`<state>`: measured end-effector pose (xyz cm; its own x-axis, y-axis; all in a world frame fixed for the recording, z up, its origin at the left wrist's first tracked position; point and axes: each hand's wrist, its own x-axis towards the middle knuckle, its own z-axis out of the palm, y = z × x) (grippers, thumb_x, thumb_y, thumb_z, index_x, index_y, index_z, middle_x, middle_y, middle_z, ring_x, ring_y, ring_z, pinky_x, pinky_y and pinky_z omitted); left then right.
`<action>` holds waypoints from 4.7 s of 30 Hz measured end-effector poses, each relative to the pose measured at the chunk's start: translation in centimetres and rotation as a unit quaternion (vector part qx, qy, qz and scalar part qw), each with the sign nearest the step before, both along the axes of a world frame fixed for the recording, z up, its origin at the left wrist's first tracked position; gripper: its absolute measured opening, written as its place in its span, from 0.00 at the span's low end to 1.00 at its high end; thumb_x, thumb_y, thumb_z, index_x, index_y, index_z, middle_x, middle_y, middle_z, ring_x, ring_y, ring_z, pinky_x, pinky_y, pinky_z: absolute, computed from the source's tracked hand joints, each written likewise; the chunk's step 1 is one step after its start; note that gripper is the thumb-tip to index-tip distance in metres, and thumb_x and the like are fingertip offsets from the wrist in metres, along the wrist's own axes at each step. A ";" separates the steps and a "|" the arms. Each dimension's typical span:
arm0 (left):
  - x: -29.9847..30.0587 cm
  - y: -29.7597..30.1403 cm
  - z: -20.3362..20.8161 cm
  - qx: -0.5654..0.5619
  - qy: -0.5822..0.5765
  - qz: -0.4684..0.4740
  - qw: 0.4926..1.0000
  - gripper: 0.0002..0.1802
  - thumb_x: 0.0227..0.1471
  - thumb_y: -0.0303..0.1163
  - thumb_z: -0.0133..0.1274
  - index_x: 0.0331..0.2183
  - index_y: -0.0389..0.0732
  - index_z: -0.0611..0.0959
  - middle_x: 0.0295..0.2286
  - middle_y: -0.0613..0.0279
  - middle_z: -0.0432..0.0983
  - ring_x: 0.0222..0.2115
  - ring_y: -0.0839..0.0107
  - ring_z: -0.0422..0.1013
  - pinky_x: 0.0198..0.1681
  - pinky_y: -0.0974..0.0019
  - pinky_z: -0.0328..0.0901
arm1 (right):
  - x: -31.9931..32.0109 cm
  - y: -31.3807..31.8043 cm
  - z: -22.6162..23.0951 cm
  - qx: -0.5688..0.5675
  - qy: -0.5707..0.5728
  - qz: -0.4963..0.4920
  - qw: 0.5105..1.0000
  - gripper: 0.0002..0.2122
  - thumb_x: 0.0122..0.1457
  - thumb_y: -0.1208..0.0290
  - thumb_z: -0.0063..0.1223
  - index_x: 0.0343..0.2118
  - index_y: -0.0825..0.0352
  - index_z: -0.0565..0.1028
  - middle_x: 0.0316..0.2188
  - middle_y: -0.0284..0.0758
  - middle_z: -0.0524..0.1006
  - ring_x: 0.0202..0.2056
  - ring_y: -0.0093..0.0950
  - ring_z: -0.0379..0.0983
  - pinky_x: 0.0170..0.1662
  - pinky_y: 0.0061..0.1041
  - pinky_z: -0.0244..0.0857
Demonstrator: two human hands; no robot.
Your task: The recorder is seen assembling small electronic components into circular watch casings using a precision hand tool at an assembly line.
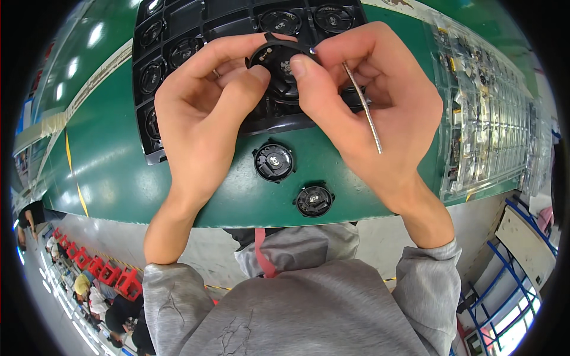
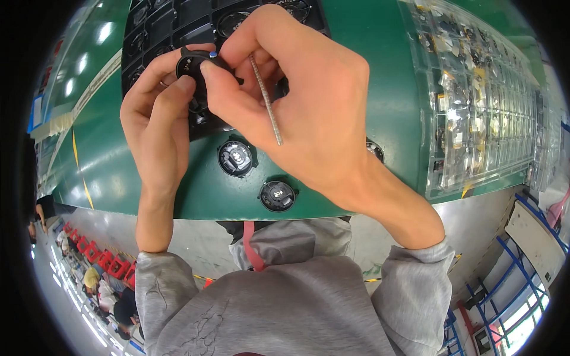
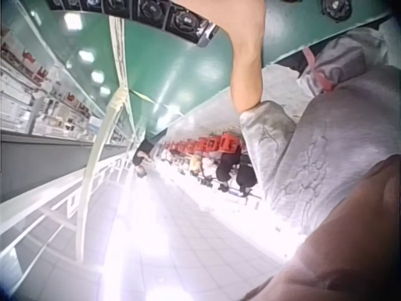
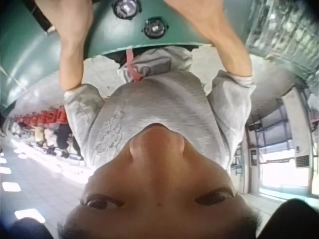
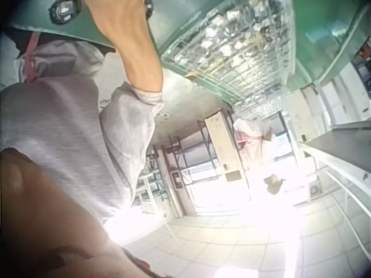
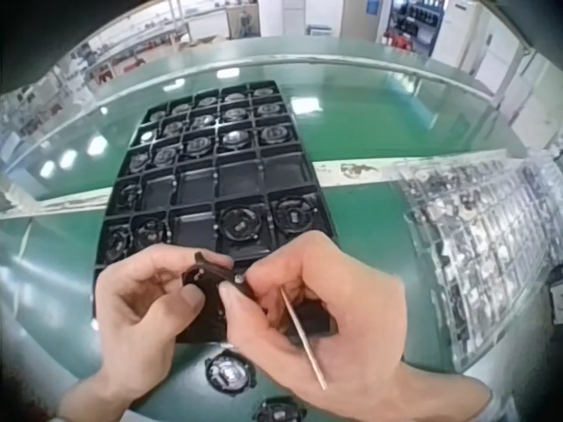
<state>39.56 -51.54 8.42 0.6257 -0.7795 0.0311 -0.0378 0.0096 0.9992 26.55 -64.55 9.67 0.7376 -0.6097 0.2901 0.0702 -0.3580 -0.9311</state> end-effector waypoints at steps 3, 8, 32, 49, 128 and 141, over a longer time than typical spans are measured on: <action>-0.4 -0.2 0.4 0.017 0.010 0.015 1.000 0.15 0.59 0.21 0.48 0.47 0.27 0.81 0.44 0.56 0.80 0.41 0.77 0.74 0.48 0.72 0.67 | 0.0 0.1 -0.1 -0.023 0.007 -0.001 1.000 0.07 0.56 0.80 0.66 0.34 0.71 0.76 0.25 0.28 0.77 0.26 0.12 0.72 0.30 0.11 0.65; -0.4 -0.6 0.8 0.006 0.021 0.005 1.000 0.16 0.60 0.21 0.47 0.48 0.28 0.81 0.43 0.58 0.80 0.41 0.78 0.74 0.46 0.74 0.67 | 0.2 0.1 -0.1 -0.039 0.010 0.008 0.999 0.07 0.57 0.79 0.65 0.34 0.71 0.76 0.26 0.28 0.78 0.27 0.12 0.73 0.31 0.12 0.66; 5.0 -1.7 -2.0 0.124 -0.526 0.115 0.834 0.12 0.56 0.34 0.62 0.42 0.42 0.85 0.42 0.60 0.75 0.43 0.58 0.71 0.46 0.61 0.67 | 0.9 -2.2 -1.3 0.116 -0.021 -0.088 0.989 0.07 0.65 0.71 0.56 0.39 0.70 0.78 0.29 0.30 0.76 0.26 0.15 0.70 0.26 0.15 0.61; 2.2 -5.9 -1.5 0.160 -0.586 0.119 0.785 0.17 0.44 0.30 0.69 0.38 0.38 0.84 0.43 0.53 0.77 0.49 0.53 0.70 0.51 0.56 0.67 | 1.3 -2.3 -1.8 0.097 -0.009 -0.086 0.992 0.06 0.64 0.71 0.57 0.39 0.69 0.77 0.30 0.28 0.78 0.26 0.14 0.70 0.27 0.13 0.62; -1.2 -2.9 0.3 -0.094 -0.074 0.098 0.988 0.12 0.60 0.25 0.45 0.41 0.28 0.78 0.36 0.61 0.75 0.37 0.76 0.70 0.44 0.72 0.65 | 0.4 -0.3 -1.0 0.050 -0.082 -0.004 0.995 0.11 0.57 0.82 0.64 0.43 0.73 0.79 0.32 0.34 0.82 0.29 0.17 0.77 0.31 0.14 0.73; -1.7 -3.1 0.4 -0.081 -0.092 0.092 0.988 0.14 0.61 0.29 0.48 0.43 0.28 0.78 0.37 0.59 0.77 0.37 0.75 0.72 0.44 0.72 0.65 | 0.9 -0.8 -0.5 0.276 -0.081 0.035 0.957 0.04 0.63 0.79 0.57 0.35 0.75 0.78 0.23 0.31 0.76 0.23 0.15 0.69 0.27 0.15 0.61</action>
